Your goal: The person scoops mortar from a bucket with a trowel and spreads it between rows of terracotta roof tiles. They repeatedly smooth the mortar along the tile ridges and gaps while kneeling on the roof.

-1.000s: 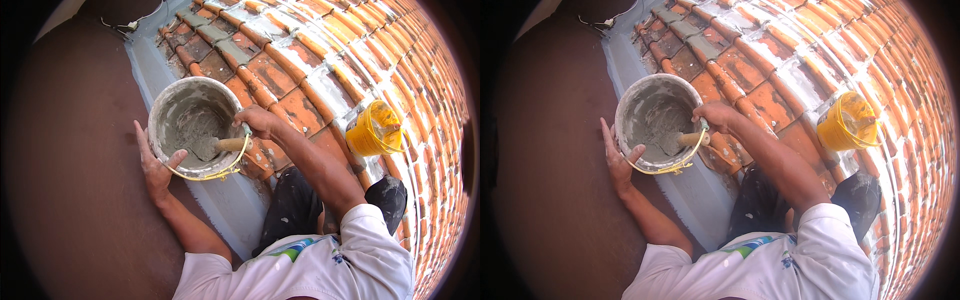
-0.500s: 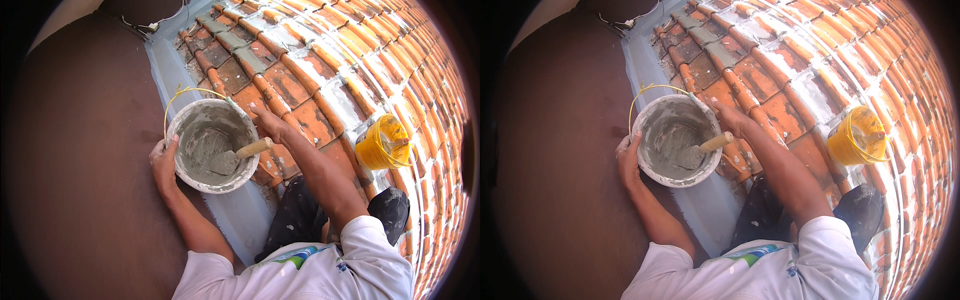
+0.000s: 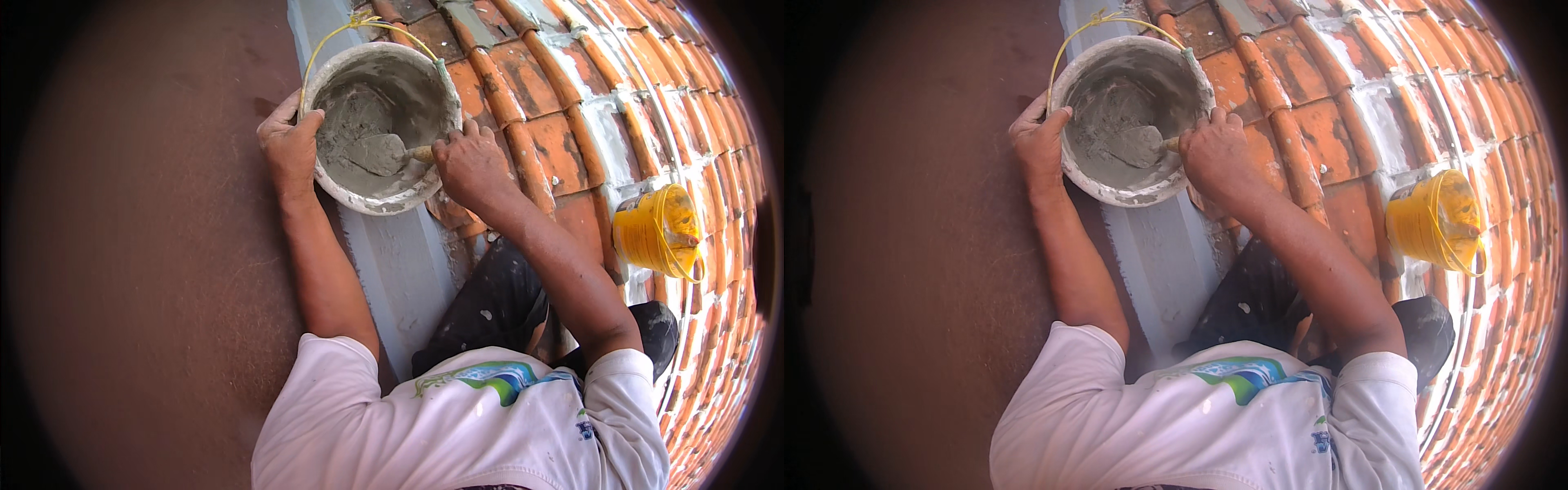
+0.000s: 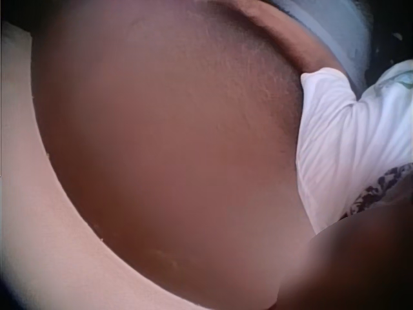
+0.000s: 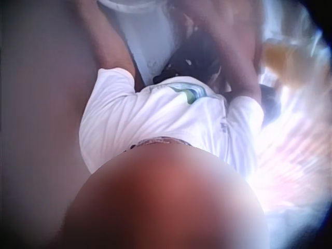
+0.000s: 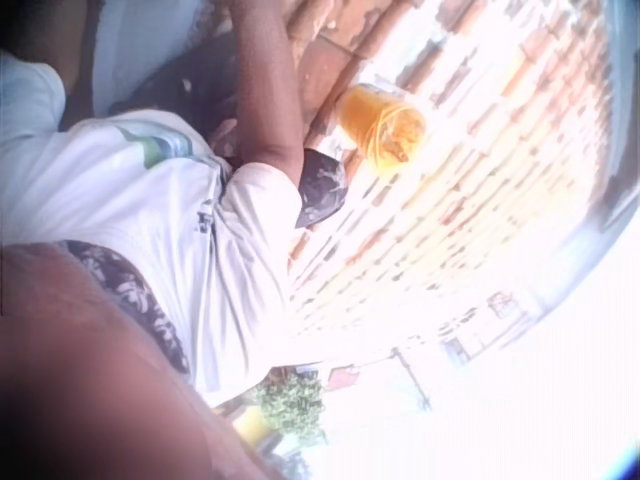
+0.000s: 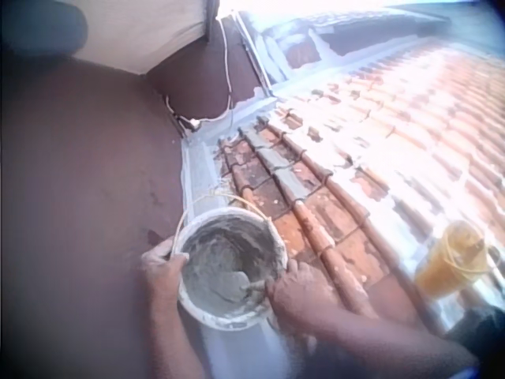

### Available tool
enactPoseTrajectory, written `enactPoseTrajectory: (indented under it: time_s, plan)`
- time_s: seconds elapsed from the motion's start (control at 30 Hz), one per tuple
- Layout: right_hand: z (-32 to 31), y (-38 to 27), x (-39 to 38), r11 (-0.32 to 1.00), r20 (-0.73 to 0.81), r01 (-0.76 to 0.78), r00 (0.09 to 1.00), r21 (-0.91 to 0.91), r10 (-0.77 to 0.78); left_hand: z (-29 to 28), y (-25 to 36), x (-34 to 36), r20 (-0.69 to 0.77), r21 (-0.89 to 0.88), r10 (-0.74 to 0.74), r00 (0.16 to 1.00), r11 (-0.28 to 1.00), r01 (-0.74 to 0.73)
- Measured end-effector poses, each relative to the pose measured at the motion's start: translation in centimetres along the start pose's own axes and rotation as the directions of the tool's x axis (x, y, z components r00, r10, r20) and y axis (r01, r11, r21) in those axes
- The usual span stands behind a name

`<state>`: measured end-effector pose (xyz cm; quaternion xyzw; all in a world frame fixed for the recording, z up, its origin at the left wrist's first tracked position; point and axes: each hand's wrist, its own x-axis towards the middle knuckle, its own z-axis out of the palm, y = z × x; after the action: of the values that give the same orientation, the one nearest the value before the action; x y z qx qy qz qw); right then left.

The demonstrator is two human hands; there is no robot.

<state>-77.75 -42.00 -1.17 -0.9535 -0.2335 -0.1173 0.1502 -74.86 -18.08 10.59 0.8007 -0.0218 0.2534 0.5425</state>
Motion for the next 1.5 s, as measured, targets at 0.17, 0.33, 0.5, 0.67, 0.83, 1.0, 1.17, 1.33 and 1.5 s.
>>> enactPoseTrajectory:
  time_s: [0.17, 0.33, 0.5, 0.67, 0.83, 1.0, 1.17, 1.33, 1.5]
  plan:
    - [4.1, -0.2, 1.7, 0.99, 0.197, 0.131, 0.973, -0.061, -0.117, 1.6, 0.4, -1.5, 0.073, 0.109, 0.078, 0.994, 0.99, -0.086]
    - [4.1, -0.3, 1.2, 0.974, 0.044, 0.206, 0.977, 0.097, -0.211, 1.5, -0.6, -1.9, 0.17, -0.042, 0.006, 0.985, 0.999, 0.001]
    - [2.0, 1.3, 0.9, 0.976, 0.168, 0.016, 0.984, 0.218, -0.053, 1.2, -1.3, -1.8, 0.12, -0.092, -0.019, 0.993, 0.995, 0.03]
    - [1.5, 0.1, 1.4, 0.993, 0.254, 0.035, 0.965, 0.113, -0.062, 1.3, -1.1, -1.6, 0.123, -0.117, 0.018, 0.992, 0.993, -0.004]
    - [1.2, -1.0, 1.8, 0.977, 0.35, 0.077, 0.926, 0.201, -0.145, 1.7, -0.7, -1.0, 0.1, -0.132, -0.015, 0.995, 0.991, 0.029]
    - [0.5, 0.2, 3.7, 0.916, 0.393, 0.127, 0.875, 0.381, -0.284, 1.7, -1.0, -0.8, 0.068, -0.154, -0.012, 0.998, 0.988, 0.022]
    - [-1.0, 2.2, 4.0, 0.723, 0.686, -0.318, 0.667, 0.614, -0.289, 1.5, -1.4, -1.0, 0.062, -0.187, 0.006, 0.998, 0.982, 0.006]
    - [-2.4, 6.4, 0.7, 0.313, 0.599, -0.511, 0.687, 0.801, -0.411, 0.7, -1.3, -0.8, -0.026, -0.171, -0.053, 0.998, 0.984, 0.048]
    - [-3.3, 11.5, -4.6, -0.075, 0.417, -0.424, 0.905, 0.903, -0.089, -0.2, -1.5, -0.1, -0.103, -0.127, -0.093, 0.99, 0.989, 0.079]
